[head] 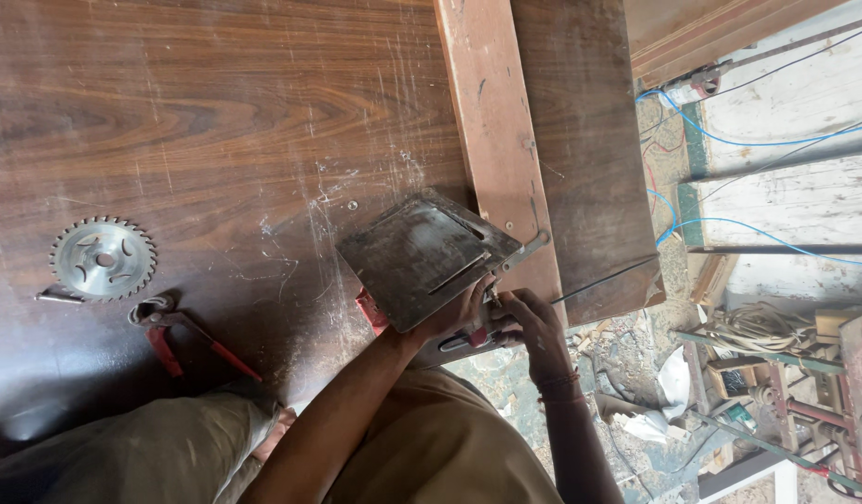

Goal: The person adjusts and tightens components of a circular saw using a wrench and pliers. They manipulate the blade guard and internal parts while another person stands nearby.

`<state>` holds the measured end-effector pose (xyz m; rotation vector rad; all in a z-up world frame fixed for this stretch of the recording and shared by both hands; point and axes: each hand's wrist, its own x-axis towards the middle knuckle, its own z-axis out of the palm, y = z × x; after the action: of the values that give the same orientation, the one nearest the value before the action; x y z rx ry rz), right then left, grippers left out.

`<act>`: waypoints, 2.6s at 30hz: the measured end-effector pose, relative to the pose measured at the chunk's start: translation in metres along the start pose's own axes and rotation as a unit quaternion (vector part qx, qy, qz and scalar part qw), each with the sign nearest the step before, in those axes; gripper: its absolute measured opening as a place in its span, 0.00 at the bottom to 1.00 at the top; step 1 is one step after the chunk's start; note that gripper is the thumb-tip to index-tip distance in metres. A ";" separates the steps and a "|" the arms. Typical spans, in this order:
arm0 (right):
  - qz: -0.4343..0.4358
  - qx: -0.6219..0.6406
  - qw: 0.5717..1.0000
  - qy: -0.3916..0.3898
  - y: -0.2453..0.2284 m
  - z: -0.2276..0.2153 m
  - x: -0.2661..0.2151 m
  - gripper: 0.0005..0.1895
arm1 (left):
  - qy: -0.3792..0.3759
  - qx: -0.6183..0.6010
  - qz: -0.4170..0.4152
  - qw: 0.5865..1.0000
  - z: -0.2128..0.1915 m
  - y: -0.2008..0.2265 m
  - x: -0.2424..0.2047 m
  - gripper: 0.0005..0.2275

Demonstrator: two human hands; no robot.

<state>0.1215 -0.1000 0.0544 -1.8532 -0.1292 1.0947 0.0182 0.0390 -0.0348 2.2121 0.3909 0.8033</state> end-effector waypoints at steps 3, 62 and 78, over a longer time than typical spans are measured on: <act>0.000 -0.010 1.000 0.022 -0.007 0.004 0.003 0.22 | -0.001 0.033 0.030 0.999 0.002 -0.007 -0.003 0.11; 0.027 -0.058 0.998 -0.010 0.034 -0.014 0.038 0.18 | -0.057 -0.018 -0.062 0.996 -0.006 0.006 0.017 0.10; 0.023 0.035 0.999 -0.021 0.016 -0.028 0.021 0.27 | -0.029 0.033 -0.009 0.999 -0.005 0.007 0.018 0.14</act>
<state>0.1488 -0.1166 0.0337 -1.7785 -0.0711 1.1569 0.0289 0.0459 -0.0188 2.2841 0.4125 0.7238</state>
